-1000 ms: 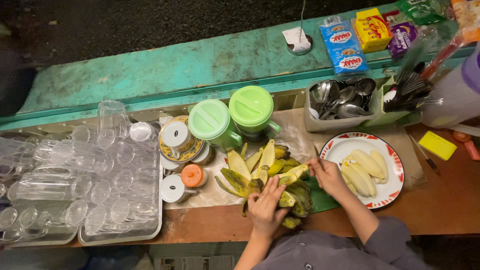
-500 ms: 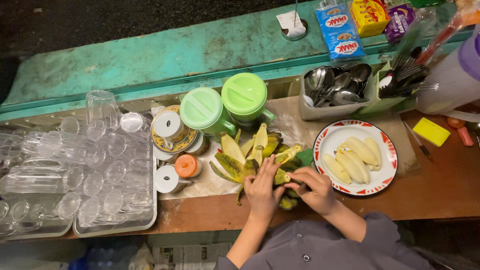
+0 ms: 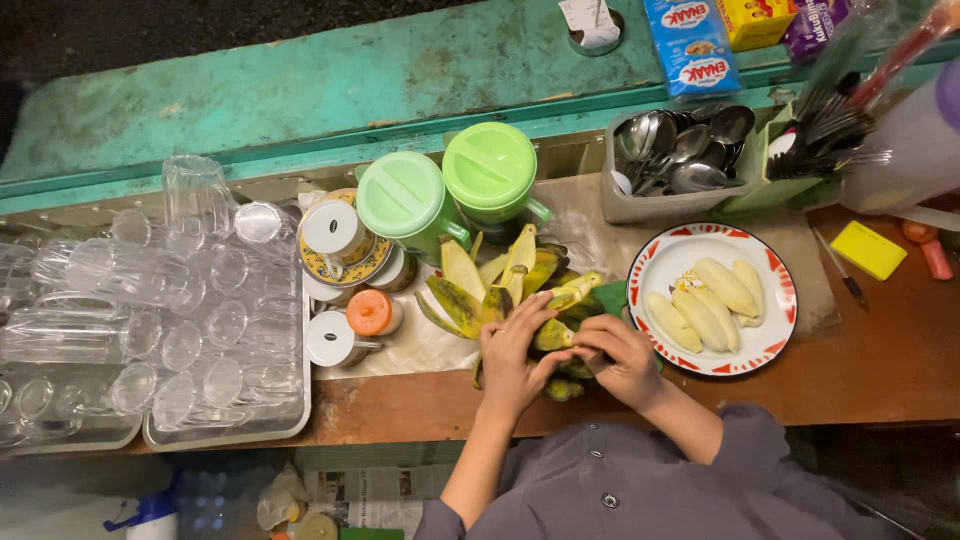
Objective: The person peels several small bananas from a bunch using a knife and hands, then places the peeled bananas onto a plate. The person works at a cluttered counter with various containers and utensils nearby.
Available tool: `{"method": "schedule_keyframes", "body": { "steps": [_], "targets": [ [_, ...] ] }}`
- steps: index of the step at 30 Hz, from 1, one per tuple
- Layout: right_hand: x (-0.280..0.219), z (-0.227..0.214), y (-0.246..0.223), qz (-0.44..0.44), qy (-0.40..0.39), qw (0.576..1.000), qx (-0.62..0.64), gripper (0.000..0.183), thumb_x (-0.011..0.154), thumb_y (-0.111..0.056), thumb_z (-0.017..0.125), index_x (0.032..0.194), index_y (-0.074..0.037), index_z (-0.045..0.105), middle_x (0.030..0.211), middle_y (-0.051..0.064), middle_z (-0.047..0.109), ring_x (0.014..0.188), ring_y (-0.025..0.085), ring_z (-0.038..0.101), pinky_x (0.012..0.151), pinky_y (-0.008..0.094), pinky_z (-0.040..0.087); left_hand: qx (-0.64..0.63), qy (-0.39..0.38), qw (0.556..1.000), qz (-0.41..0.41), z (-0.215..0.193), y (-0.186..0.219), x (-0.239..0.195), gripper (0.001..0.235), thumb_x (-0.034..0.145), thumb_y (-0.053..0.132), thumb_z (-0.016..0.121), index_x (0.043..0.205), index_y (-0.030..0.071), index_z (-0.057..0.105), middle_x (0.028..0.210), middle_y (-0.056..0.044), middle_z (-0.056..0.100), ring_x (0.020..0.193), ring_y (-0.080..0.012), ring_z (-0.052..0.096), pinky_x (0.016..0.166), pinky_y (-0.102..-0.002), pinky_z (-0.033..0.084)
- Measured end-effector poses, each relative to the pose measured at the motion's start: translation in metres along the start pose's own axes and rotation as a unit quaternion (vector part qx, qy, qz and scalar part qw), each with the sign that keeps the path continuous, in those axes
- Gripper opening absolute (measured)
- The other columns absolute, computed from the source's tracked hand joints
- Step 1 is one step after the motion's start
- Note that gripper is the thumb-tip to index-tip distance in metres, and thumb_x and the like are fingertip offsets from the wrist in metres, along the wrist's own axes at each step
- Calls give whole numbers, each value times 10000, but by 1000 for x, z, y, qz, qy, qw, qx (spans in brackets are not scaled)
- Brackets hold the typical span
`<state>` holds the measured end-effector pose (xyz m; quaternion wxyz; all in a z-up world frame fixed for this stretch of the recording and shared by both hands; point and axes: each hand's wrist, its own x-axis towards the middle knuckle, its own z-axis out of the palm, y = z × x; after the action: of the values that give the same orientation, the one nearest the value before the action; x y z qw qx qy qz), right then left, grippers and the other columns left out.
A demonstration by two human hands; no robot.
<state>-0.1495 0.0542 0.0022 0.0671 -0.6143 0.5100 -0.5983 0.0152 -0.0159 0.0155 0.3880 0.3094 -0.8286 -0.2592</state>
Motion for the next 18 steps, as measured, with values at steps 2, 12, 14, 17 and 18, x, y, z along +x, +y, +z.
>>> {"method": "schedule_keyframes", "body": {
  "steps": [2, 12, 14, 17, 18],
  "targets": [
    [1, 2, 3, -10, 3, 1000, -10, 71, 886, -109, 769, 818, -100, 789, 767, 36, 710, 522, 265, 658, 509, 307, 561, -2, 15, 1000, -21, 4, -1, 1, 582, 841, 698, 616, 1217, 257, 668, 1394, 67, 672, 1297, -154, 629, 906, -336, 324],
    [-1, 2, 14, -83, 6, 996, -21, 101, 938, -97, 745, 851, -54, 773, 789, 84, 708, 558, 278, 653, 555, 326, 561, 17, 59, 997, -53, 7, -12, 9, 535, 929, 672, 515, 1204, 231, 642, 1352, 75, 686, 1275, -142, 639, 908, -335, 345],
    [-3, 0, 17, -86, 1, 996, -16, 114, 947, -124, 737, 858, -61, 771, 797, 82, 709, 560, 276, 656, 554, 325, 558, 10, 62, 996, -58, 6, -13, 12, 531, 940, 665, 503, 1208, 227, 640, 1357, 76, 684, 1280, -141, 636, 914, -333, 346],
    [-10, -5, 22, -91, -4, 996, -22, 104, 941, -112, 744, 856, -57, 768, 803, 89, 714, 562, 288, 657, 558, 332, 561, -11, 61, 996, -66, 5, -9, 14, 547, 951, 666, 477, 1216, 216, 640, 1361, 68, 681, 1281, -150, 635, 909, -325, 345],
    [-12, -7, 25, -93, -4, 995, -22, 112, 943, -121, 741, 854, -61, 770, 801, 84, 715, 554, 282, 653, 554, 323, 559, -17, 60, 996, -67, 3, -7, 16, 549, 954, 662, 476, 1221, 211, 639, 1358, 62, 684, 1282, -154, 636, 915, -325, 344]
  ]
}}
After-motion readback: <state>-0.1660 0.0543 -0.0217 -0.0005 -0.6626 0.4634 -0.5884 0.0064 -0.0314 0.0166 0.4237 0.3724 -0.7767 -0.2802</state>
